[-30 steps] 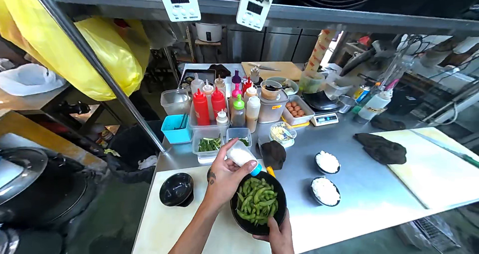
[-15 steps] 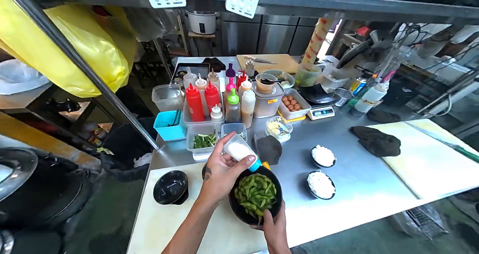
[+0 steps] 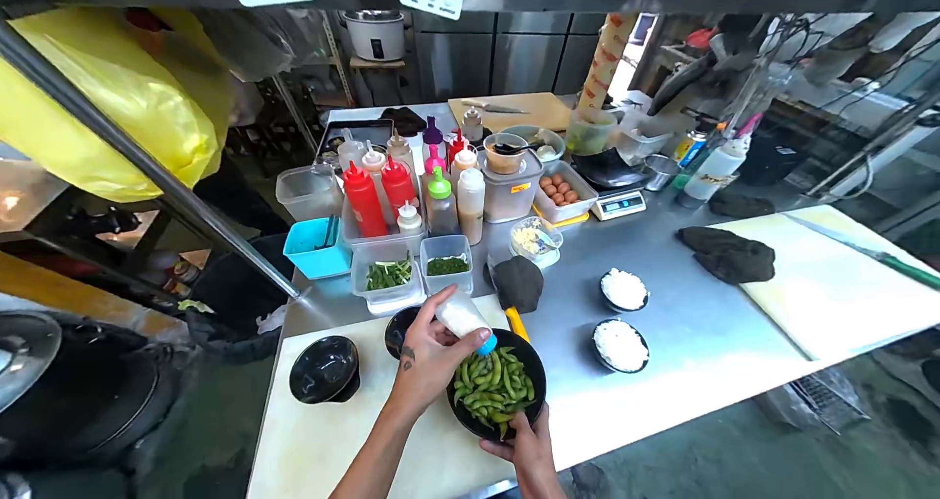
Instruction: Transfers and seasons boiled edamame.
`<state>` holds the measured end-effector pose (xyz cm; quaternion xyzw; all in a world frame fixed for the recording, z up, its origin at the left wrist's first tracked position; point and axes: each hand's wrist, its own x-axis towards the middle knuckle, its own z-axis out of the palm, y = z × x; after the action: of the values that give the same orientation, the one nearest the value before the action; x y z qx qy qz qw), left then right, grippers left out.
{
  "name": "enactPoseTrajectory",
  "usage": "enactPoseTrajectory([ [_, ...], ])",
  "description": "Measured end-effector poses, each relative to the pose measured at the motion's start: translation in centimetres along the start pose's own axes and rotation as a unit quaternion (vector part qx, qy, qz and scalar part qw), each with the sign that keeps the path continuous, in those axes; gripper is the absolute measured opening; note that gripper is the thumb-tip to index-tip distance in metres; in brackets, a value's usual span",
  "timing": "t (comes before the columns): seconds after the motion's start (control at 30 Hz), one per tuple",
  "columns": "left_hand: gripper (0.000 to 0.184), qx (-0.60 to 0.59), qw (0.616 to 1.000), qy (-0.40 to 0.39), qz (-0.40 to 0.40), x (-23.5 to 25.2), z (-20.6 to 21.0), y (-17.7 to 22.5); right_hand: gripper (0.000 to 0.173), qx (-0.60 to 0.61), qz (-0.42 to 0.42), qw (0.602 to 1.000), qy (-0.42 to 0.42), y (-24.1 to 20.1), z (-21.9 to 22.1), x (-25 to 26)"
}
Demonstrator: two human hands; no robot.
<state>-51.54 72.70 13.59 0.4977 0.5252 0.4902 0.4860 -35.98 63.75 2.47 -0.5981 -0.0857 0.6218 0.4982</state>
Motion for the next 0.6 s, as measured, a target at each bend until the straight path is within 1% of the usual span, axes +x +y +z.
enactPoseTrajectory([
  [0.1,0.080,-0.005,1.000,-0.001,0.013,0.3,0.4,-0.3,0.050,-0.041,0.026,0.999,-0.005,-0.6,-0.7,-0.1],
  [0.17,0.080,0.011,1.000,0.000,0.007,0.4,0.8,-1.0,0.040,-0.072,0.048,0.996,-0.026,-1.4,-1.6,0.4],
  [0.23,0.081,0.010,1.000,-0.002,0.009,0.5,1.3,-0.8,0.034,-0.103,0.070,0.991,-0.057,-2.3,-2.4,1.1],
  [0.3,0.080,0.011,1.000,-0.002,0.023,0.2,1.5,-0.6,0.038,-0.116,0.082,0.986,-0.086,-2.5,-2.8,1.4],
  [0.37,0.081,0.011,0.999,-0.001,0.038,0.4,1.7,-0.2,0.048,-0.111,0.078,0.986,-0.098,-2.8,-2.5,1.8],
  [0.47,0.081,-0.005,0.999,0.001,0.048,0.0,1.8,0.7,0.051,-0.094,0.036,0.991,-0.084,-2.3,-1.9,1.2],
  [0.6,0.081,-0.045,0.996,-0.003,0.074,-1.0,2.0,3.2,0.057,-0.062,-0.103,0.992,-0.044,-2.0,-1.4,-2.0],
])
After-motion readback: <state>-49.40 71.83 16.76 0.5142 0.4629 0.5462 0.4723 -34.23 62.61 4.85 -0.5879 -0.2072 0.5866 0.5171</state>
